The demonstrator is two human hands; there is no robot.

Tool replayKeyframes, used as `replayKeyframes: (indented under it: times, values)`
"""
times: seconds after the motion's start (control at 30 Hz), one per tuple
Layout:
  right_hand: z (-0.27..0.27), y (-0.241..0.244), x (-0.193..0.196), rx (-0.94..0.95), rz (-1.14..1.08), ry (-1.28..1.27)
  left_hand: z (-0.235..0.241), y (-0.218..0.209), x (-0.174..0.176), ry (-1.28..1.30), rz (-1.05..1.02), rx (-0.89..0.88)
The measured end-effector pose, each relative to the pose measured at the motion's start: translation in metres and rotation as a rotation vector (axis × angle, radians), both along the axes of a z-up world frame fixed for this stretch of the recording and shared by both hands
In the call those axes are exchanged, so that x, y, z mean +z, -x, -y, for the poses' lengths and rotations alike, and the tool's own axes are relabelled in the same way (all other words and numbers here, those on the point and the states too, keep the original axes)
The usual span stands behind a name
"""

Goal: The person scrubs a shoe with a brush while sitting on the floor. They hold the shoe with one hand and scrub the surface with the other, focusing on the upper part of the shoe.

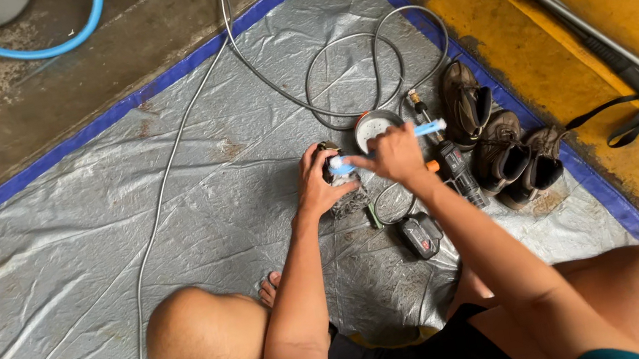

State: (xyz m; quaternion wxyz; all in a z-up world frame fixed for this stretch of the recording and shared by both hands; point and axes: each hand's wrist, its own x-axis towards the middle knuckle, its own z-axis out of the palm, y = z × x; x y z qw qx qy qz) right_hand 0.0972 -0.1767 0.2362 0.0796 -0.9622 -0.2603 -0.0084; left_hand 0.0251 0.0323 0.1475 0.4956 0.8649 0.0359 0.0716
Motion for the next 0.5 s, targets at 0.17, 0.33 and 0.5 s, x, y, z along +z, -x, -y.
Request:
replayKeyframes:
  times: [0.17, 0.33, 0.5]
  values:
    - [0.01, -0.012, 0.001, -0.008, -0.06, 0.088, 0.008, -0.004, -0.013, -0.039, -0.027, 0.044]
    - [0.022, -0.02, -0.005, 0.052, 0.037, 0.125, 0.019, -0.003, -0.01, 0.002, -0.018, 0.06]
    - [0.011, -0.007, 0.006, 0.216, 0.168, 0.092, 0.027, -0.002, -0.016, -0.114, 0.054, 0.096]
